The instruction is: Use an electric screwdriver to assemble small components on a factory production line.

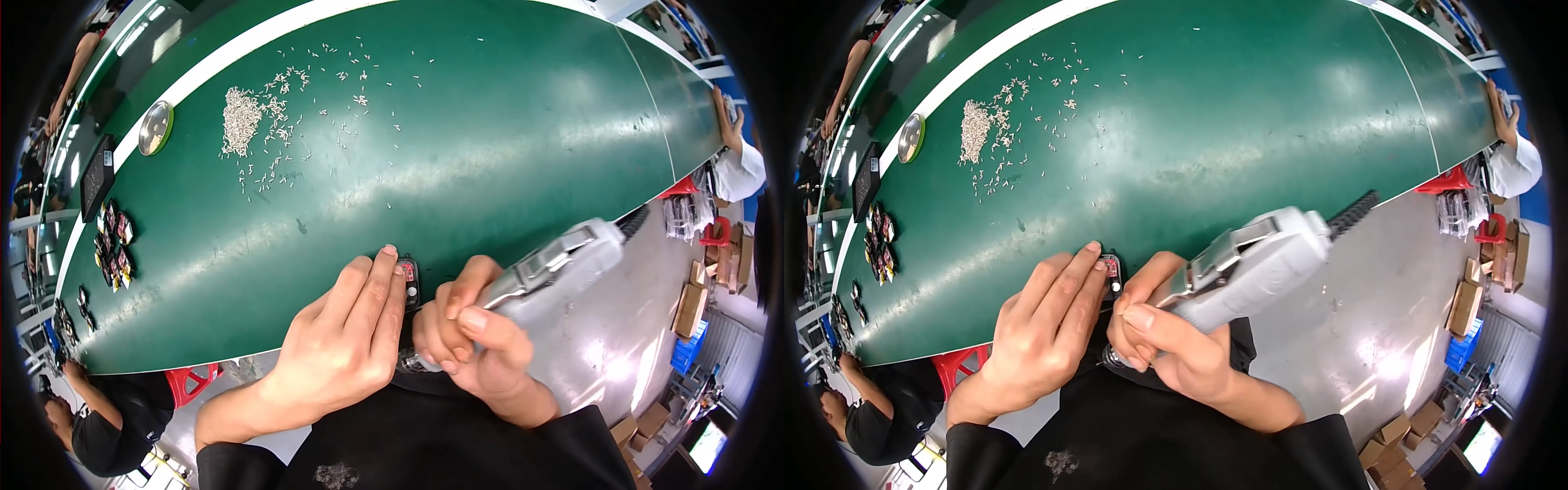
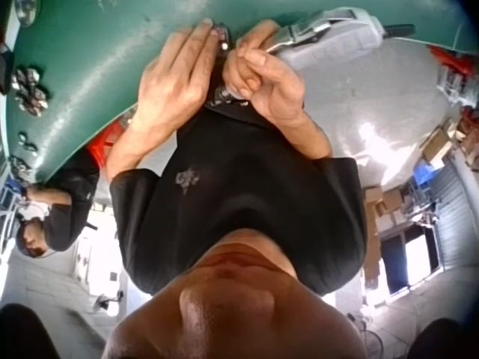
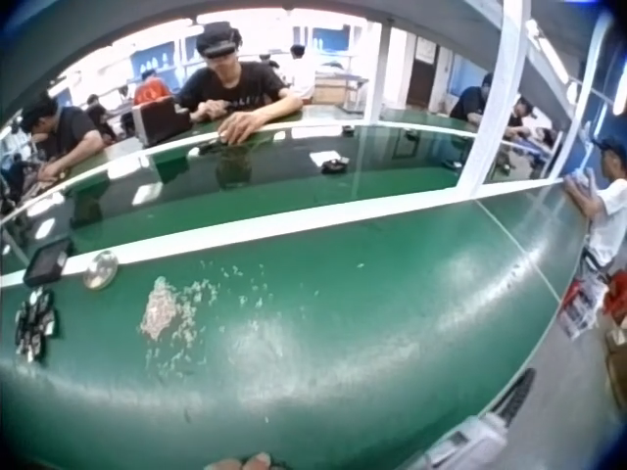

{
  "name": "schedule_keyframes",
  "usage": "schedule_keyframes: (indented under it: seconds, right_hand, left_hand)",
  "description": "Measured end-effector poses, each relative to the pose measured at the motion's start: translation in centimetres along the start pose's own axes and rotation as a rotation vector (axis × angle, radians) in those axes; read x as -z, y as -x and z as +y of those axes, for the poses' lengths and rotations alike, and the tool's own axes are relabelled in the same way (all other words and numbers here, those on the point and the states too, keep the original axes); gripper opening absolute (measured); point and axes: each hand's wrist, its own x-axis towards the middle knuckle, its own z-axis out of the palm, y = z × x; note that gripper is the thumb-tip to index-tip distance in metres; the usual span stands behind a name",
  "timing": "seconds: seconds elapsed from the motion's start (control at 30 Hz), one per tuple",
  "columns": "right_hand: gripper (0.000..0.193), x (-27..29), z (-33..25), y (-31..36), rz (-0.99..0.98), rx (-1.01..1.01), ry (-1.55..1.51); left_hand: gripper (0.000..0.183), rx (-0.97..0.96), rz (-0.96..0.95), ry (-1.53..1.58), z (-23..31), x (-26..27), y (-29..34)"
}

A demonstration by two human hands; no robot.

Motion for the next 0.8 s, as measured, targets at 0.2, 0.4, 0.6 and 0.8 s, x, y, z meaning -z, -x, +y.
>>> schedule_keyframes:
  seconds: [0.2,0.4,0.6,0.8]
  right_hand:
    - [0.020,-1.7,-6.2,-3.3,-0.282,0.200,0.405]
    - [0.022,-1.2,-6.4,-5.6,-0.373,0.280,0.457]
    - [0.022,-0.8,-5.8,-6.3,-0.354,0.234,0.433]
    - [0.022,-0.9,-6.0,-6.4,-0.348,0.188,0.499]
  left_hand:
    - [0.039,-0.016,-0.083,-0.044,0.7,0.5,0.6]
    - [0.041,0.025,-0.122,0.019,1.0,0.3,1.2]
    - [0.037,-0.063,-0.043,-0.129,0.1,-0.5,1.5]
    - [0.037,-0.019,-0.006,-0.047,0.5,-0.9,1.4]
